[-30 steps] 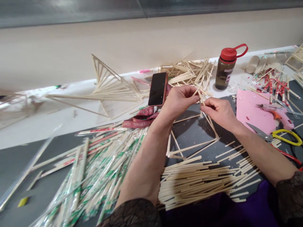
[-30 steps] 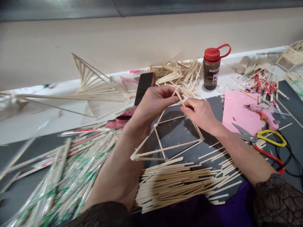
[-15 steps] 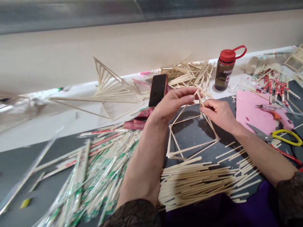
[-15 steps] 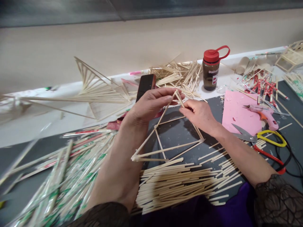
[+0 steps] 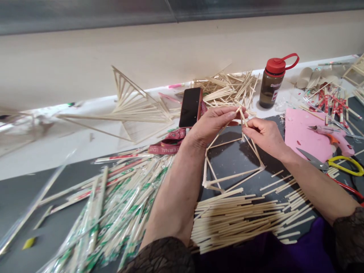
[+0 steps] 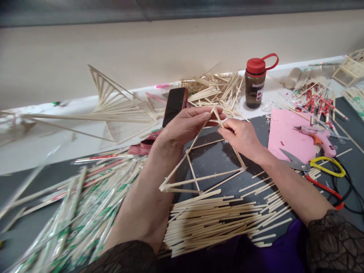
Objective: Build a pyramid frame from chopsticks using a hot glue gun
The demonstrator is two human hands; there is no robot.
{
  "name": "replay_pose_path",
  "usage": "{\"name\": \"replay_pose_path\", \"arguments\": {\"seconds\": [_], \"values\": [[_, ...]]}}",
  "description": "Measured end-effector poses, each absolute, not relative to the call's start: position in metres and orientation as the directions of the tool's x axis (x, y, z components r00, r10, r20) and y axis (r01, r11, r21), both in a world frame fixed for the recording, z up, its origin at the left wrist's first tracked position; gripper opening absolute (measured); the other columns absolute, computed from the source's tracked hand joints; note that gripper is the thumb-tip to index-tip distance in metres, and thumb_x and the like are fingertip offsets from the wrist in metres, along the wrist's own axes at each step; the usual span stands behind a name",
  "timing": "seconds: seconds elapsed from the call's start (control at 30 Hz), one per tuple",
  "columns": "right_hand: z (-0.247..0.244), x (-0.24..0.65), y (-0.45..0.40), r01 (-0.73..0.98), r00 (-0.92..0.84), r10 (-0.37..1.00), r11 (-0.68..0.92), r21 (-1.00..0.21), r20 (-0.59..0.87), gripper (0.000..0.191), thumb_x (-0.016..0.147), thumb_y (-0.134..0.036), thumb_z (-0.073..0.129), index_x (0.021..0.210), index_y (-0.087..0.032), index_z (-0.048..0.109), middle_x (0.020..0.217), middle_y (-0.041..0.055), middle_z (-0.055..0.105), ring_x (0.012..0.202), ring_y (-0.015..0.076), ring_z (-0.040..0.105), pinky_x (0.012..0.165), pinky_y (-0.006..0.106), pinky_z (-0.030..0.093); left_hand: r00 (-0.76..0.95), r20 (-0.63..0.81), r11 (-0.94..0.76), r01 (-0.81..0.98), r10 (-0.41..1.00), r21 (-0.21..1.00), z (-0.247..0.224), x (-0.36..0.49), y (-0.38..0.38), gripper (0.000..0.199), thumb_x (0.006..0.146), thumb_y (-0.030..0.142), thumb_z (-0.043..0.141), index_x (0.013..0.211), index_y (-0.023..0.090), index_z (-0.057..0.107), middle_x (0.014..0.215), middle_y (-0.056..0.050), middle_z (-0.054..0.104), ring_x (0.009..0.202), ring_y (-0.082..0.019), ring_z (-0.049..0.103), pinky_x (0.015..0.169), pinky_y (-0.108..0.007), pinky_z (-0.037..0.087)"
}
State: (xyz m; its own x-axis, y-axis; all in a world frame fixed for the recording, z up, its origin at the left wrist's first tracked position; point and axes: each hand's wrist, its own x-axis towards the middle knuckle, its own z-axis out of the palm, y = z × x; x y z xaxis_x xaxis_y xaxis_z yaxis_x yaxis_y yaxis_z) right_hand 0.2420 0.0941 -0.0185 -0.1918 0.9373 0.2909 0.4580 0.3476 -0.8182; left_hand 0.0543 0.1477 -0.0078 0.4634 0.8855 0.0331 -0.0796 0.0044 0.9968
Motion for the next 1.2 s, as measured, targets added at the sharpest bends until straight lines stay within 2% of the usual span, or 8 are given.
{"name": "replay_pose_path", "arguments": {"seconds": [0.27, 0.47, 0.8, 1.0, 1.2], "values": [[-0.0202, 0.2422, 0.0949, 0.427, -0.189, 0.931, 0.364, -0.828, 0.312, 0.025, 0.086, -0.031, 0.059, 0.066, -0.020, 0.051, 0.062, -0.0039, 0.052, 0.061, 0.0099, 0.044, 0.065, 0.027, 0.035, 0.434, 0.014, 0.025, -0.084, 0.901, 0.996, -0.0105, 0.0552, 0.1481, 0.053, 0.062, 0.060, 0.090, 0.099, 0.023, 0.085, 0.105, -0.010, 0.081, 0.105, -0.028, 0.073, 0.095, -0.040, 0.054], [-0.0211, 0.2422, 0.0941, 0.435, -0.181, 0.936, 0.353, -0.829, 0.303, 0.025, 0.086, -0.033, 0.059, 0.066, -0.021, 0.051, 0.062, -0.0036, 0.053, 0.062, 0.0107, 0.045, 0.065, 0.028, 0.035, 0.427, -0.001, 0.032, -0.065, 0.904, 0.997, -0.0139, 0.0547, 0.1485, 0.050, 0.070, 0.065, 0.084, 0.099, 0.024, 0.084, 0.108, -0.009, 0.080, 0.106, -0.027, 0.072, 0.099, -0.041, 0.053], [-0.0207, 0.2414, 0.0941, 0.443, -0.188, 0.933, 0.361, -0.821, 0.308, 0.024, 0.086, -0.033, 0.058, 0.067, -0.021, 0.051, 0.064, -0.0028, 0.055, 0.063, 0.0115, 0.048, 0.067, 0.028, 0.036, 0.411, -0.038, 0.075, -0.073, 0.911, 0.995, -0.0101, 0.0585, 0.1459, 0.053, 0.068, 0.067, 0.084, 0.096, 0.022, 0.083, 0.105, -0.009, 0.081, 0.112, -0.029, 0.071, 0.101, -0.041, 0.053], [-0.0210, 0.2416, 0.0938, 0.455, -0.191, 0.932, 0.361, -0.814, 0.307, 0.024, 0.086, -0.033, 0.058, 0.067, -0.021, 0.051, 0.064, -0.0026, 0.055, 0.063, 0.0115, 0.048, 0.066, 0.029, 0.036, 0.404, -0.017, 0.044, -0.058, 0.915, 0.997, -0.0099, 0.0576, 0.1467, 0.056, 0.068, 0.066, 0.084, 0.104, 0.023, 0.083, 0.104, -0.009, 0.081, 0.105, -0.027, 0.072, 0.097, -0.039, 0.053], [-0.0205, 0.2418, 0.0934, 0.469, -0.195, 0.935, 0.355, -0.808, 0.298, 0.025, 0.087, -0.032, 0.059, 0.066, -0.021, 0.050, 0.063, -0.0028, 0.054, 0.063, 0.0118, 0.048, 0.066, 0.029, 0.036, 0.418, -0.005, 0.033, -0.060, 0.908, 0.998, -0.0112, 0.0567, 0.1484, 0.050, 0.066, 0.064, 0.086, 0.092, 0.022, 0.084, 0.104, -0.009, 0.081, 0.106, -0.027, 0.072, 0.098, -0.040, 0.053]]}}
